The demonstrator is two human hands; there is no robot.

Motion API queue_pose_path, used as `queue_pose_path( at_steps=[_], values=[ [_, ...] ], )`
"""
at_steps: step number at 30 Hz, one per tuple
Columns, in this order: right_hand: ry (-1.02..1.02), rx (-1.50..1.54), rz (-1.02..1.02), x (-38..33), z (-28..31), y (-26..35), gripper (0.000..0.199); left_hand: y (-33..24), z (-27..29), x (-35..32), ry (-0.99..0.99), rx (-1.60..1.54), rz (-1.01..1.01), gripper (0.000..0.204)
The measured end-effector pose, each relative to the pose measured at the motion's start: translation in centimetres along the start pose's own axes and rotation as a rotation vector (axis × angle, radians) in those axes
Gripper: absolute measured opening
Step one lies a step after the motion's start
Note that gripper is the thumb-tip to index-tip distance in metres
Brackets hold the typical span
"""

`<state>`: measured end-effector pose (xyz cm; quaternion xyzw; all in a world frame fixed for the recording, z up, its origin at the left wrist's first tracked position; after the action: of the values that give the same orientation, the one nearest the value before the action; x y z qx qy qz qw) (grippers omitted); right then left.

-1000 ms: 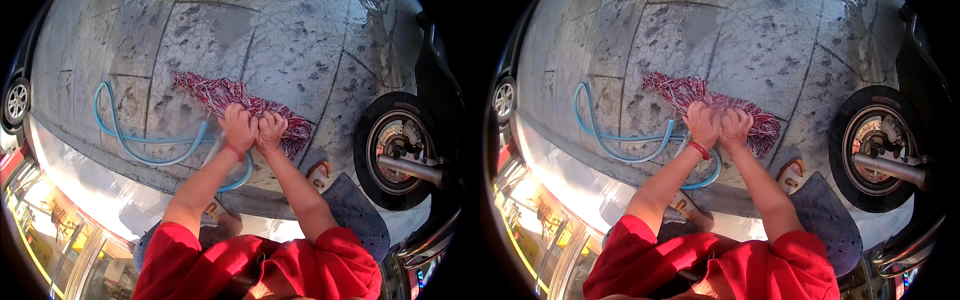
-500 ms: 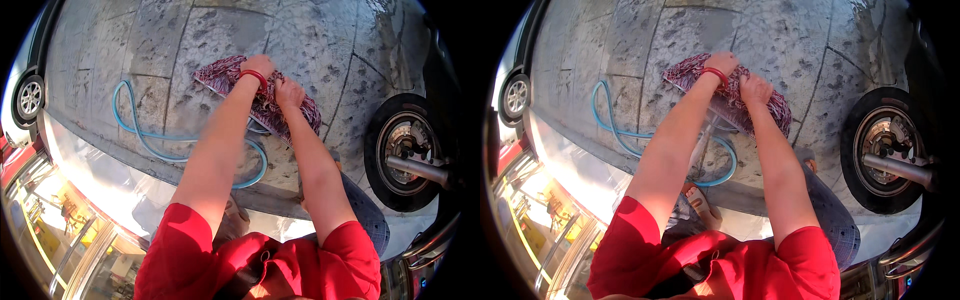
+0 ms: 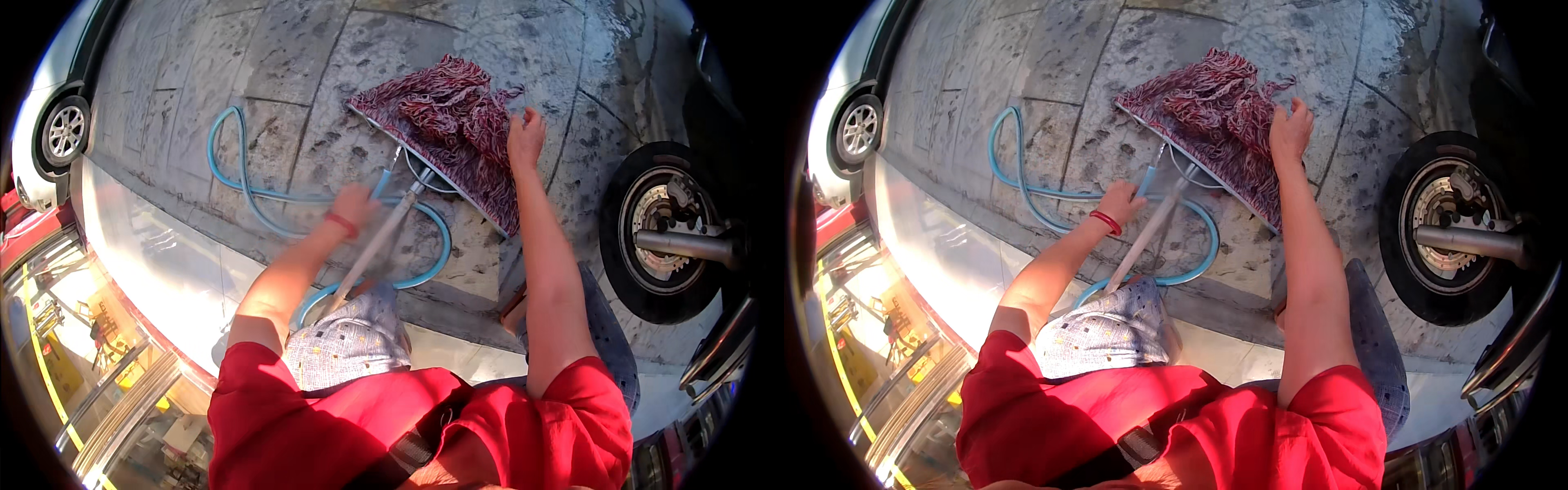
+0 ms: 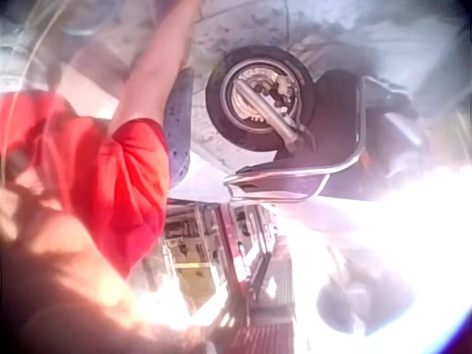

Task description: The person pushes a chair aside, mops the indoor wooden floor, walks through a glass door to mop the tiled entryway, and then rinses the mop head using a hose on the sidewalk.

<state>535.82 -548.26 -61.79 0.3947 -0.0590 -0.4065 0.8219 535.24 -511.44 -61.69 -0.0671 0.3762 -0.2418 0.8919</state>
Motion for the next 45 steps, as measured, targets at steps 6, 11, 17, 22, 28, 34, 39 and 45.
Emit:
queue_pose_path(
  at_steps=[6,11,17,22,28,34,39,45],
  values=[
    [0.038,-0.209,0.444,-8.3,-2.2,2.6,0.041,0.4,1.0,0.2,-0.062,-0.306,-0.009,0.030],
    [0.186,-0.324,0.671,-9.9,-5.6,7.3,0.042,-1.9,4.5,-1.1,-0.085,-0.558,-0.028,0.028],
    [0.473,-0.432,0.604,-5.1,-7.7,5.6,0.037,-6.8,8.4,-1.3,-0.023,-0.453,-0.169,0.024],
    [0.118,-0.356,0.573,-1.0,-3.4,3.7,0.037,-8.1,8.6,-1.8,-0.019,-0.390,-0.188,0.023],
    [0.290,-0.460,0.077,-0.5,-1.6,1.7,0.042,-8.4,7.6,-2.9,0.043,-0.380,-0.218,0.024],
    [0.287,-0.368,0.610,-10.7,-5.1,0.9,0.019,-10.1,9.1,-4.7,0.061,-0.504,-0.251,0.027],
    [0.337,-0.265,0.152,1.5,-5.8,2.2,0.027,-9.2,7.0,-5.0,0.111,-0.457,-0.252,0.027],
    [-0.028,-0.432,0.369,-1.4,-1.9,2.4,0.029,-9.0,7.2,-5.5,0.067,-0.439,-0.291,0.028]
  ],
)
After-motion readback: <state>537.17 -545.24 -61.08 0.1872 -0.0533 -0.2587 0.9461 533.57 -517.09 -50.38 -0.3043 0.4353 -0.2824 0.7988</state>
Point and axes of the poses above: each hand's wrist, its own x-axis towards the middle knuckle, its own z-axis out of the back of the hand, y = z × x, the point moved 4 cm from there along x, towards the middle knuckle, and after that the axes turned 4 degrees about y, right-handed, at the moved point
